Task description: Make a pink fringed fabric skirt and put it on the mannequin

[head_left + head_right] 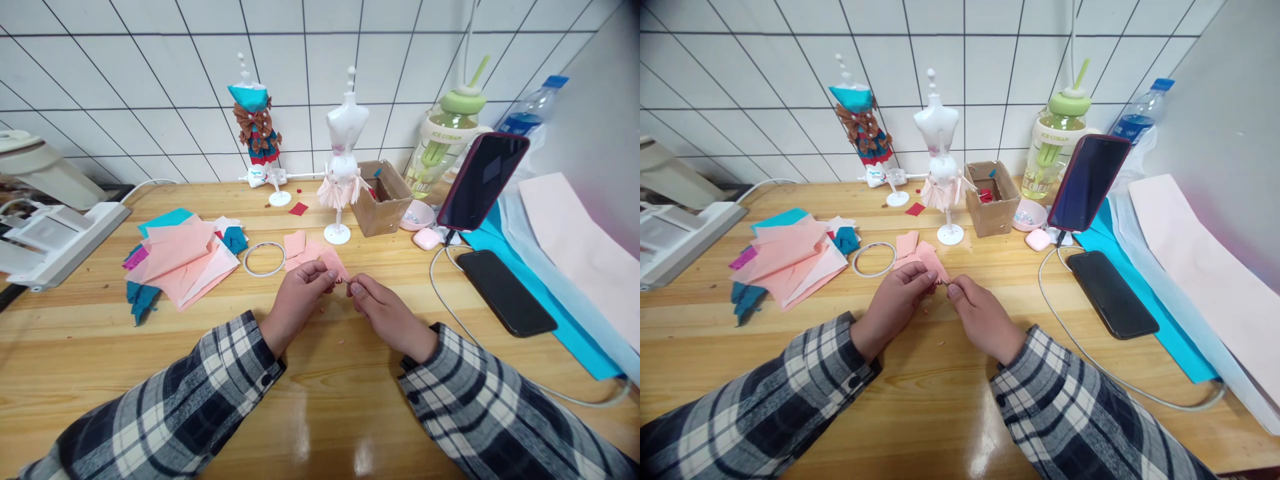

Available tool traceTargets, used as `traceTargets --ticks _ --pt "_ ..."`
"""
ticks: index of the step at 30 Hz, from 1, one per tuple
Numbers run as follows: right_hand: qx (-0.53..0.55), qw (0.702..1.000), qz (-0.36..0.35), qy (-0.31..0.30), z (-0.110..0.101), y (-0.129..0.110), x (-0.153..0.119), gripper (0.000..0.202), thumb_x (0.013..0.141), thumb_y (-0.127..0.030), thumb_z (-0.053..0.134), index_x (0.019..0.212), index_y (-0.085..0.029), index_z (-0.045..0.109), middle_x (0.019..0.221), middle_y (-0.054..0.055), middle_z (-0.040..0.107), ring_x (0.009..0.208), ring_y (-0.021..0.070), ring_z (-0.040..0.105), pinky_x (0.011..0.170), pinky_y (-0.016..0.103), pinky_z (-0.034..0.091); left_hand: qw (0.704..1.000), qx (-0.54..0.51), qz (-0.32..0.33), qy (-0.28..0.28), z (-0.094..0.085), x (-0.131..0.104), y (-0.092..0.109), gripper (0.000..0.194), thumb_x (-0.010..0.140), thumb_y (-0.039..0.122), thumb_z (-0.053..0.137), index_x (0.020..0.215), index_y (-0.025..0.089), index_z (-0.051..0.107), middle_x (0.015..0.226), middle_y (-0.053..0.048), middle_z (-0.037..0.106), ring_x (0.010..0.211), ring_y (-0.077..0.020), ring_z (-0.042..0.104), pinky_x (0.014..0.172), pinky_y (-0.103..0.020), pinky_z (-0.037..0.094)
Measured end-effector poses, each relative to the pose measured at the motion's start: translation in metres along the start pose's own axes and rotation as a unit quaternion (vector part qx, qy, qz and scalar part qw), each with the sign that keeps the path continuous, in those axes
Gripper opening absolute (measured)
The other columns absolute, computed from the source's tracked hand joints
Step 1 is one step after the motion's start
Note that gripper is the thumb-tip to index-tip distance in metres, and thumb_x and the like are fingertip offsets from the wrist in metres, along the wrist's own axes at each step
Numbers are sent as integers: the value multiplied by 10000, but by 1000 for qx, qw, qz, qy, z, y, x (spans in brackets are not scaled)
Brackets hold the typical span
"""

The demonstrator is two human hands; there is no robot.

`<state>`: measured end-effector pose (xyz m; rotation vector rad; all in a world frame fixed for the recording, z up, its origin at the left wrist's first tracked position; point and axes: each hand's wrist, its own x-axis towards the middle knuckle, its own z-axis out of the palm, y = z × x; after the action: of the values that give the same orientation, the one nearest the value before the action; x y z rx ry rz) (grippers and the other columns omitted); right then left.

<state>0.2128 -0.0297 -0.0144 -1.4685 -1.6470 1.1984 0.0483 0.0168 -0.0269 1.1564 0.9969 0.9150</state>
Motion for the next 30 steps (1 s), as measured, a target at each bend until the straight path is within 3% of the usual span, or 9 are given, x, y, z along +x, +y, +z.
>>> traceTargets --ticks 13,19,30 --pt "13 1000 2 -15 -1 1 1 304 958 -426 311 764 -222 426 661 -29 418 623 140 402 566 265 333 1000 7 -7 -9 0 0 3 208 771 362 676 771 159 634 653 12 587 604 -106 511 552 -217 373" --pt "16 1000 8 -25 -2 0 1 309 953 -421 314 741 -219 412 641 -36 406 610 135 391 565 264 324 1000 -13 -4 -20 0 1 0 203 783 350 675 779 154 623 720 -3 625 677 -115 555 639 -229 423" --pt "11 999 14 -30 -3 3 4 302 944 -422 329 745 -217 430 629 -38 400 595 134 385 550 261 306 1000 1 -13 -10 0 0 0 203 782 355 682 800 160 627 706 4 615 659 -106 553 626 -226 432"
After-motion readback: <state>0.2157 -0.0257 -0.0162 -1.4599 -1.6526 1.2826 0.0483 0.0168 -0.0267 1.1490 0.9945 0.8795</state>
